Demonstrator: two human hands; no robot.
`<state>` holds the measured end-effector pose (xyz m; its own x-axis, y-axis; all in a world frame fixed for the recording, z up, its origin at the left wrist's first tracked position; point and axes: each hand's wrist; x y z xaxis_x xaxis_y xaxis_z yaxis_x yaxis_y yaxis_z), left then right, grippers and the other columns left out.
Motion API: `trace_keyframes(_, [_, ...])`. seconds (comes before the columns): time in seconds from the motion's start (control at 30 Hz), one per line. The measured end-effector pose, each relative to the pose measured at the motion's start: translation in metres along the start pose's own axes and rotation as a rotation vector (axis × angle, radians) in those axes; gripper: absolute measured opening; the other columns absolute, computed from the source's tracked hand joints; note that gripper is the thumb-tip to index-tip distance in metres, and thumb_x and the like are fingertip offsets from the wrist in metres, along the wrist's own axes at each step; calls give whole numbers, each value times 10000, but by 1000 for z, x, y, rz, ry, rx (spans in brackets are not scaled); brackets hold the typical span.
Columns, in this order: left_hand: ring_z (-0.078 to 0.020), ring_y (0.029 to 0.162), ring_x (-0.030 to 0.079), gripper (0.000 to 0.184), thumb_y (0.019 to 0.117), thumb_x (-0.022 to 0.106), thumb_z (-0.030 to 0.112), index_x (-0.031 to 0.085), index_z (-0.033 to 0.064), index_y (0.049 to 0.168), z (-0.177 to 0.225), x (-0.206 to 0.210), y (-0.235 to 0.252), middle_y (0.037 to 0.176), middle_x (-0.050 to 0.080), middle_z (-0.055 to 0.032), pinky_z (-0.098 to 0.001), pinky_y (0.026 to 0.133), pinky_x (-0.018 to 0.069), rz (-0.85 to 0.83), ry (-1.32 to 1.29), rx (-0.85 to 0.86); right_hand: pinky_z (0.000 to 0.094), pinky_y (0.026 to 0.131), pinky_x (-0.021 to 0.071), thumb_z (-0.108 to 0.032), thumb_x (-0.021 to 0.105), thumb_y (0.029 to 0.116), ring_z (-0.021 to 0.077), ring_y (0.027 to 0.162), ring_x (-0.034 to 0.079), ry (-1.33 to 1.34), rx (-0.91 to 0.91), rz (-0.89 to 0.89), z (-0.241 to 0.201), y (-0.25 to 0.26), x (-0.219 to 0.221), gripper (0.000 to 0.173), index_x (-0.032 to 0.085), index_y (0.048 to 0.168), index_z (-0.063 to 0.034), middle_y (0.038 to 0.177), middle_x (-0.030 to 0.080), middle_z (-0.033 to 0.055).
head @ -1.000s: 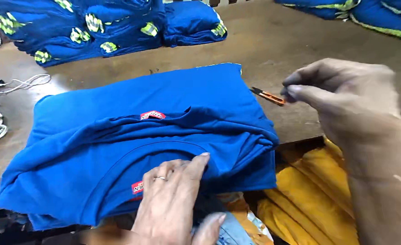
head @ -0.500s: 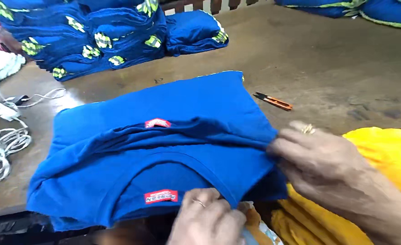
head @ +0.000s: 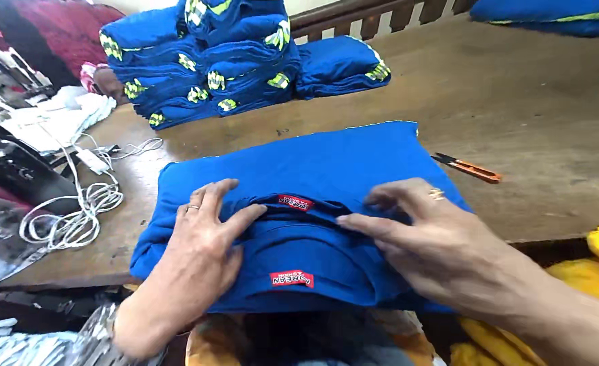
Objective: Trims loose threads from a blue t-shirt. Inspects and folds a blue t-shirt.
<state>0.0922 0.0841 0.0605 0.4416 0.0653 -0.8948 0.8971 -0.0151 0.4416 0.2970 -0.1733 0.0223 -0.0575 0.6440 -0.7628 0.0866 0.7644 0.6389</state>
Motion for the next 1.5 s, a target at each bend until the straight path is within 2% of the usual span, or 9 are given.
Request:
trace_keyframes(0.13, [-449,1277,521,284,887,612,277,750,194,1121,-16,10,5,1389,558,-205,-616,889,467,-97,130,42,508,794,543,-138,535,949,362,1019,636,-114,-46,-58,4,20,17,239,752,1040,-100,1100,641,175])
trace_keyframes(0.27, [-329,904,649,203,1001,518,172,691,66,1003,-24,-10,1,1017,630,-140,-503,707,532,-110,93,45,302,831,543,-277,629,968,120,1000,634,163,28,3,6,14,-17,184,742,992,-134,1113,657,11])
trace_keyframes(0.4, [-76,1088,590,195,994,547,333,670,207,908,-26,-52,-38,1140,607,56,-256,870,546,-228,-426,135,244,815,565,-359,682,917,67,1005,625,371,-24,-157,7,-26,-28,150,730,929,-218,1089,649,-46])
trace_keyframes(0.5, [-104,1070,662,217,961,689,359,743,149,950,-22,-63,-72,1170,693,5,-292,874,591,-299,-718,82,393,811,572,-331,640,898,208,1013,650,188,-69,-256,7,-52,-13,181,718,978,-189,1085,665,56])
trace_keyframes(0.63, [-200,1202,610,242,897,644,204,701,21,1044,-9,-57,-78,1237,661,-115,-341,1019,497,21,-302,-106,550,955,508,-173,666,878,419,1154,597,165,92,-340,-43,-8,-48,387,686,1186,60,1267,605,283])
trace_keyframes(0.83, [-201,1206,600,248,886,726,176,699,33,1087,-62,-27,-110,1285,615,-132,-341,1006,511,136,-249,-207,406,856,553,-335,650,947,210,988,664,224,14,-98,-100,42,15,402,662,1234,-54,1071,699,91])
trace_keyframes(1.1, [-182,987,659,332,895,754,132,663,18,1193,-81,-20,-100,1116,664,-124,-324,811,567,188,-340,-311,201,685,581,-143,685,877,22,795,664,559,244,52,-133,82,90,259,691,1135,-130,938,705,-63])
trace_keyframes(1.33, [-77,836,585,189,1034,552,99,692,13,941,-90,-30,-112,903,614,-40,-208,770,486,316,-377,-268,253,694,614,-39,668,895,134,824,687,931,294,63,-133,84,72,236,714,1119,-96,978,714,3])
trace_keyframes(1.5, [-141,971,630,248,870,706,122,667,57,1107,-71,-19,-133,1110,630,-62,-306,805,566,312,-411,-305,278,690,624,-22,700,869,167,847,704,1057,404,17,-134,84,74,274,756,1130,-83,1036,740,51])
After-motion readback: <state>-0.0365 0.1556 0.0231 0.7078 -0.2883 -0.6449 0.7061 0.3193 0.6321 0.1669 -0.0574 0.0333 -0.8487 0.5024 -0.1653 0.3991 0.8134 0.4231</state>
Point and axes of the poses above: each hand's wrist, its own y-axis towards the middle knuckle, its own x-axis out of the palm, z = x × y
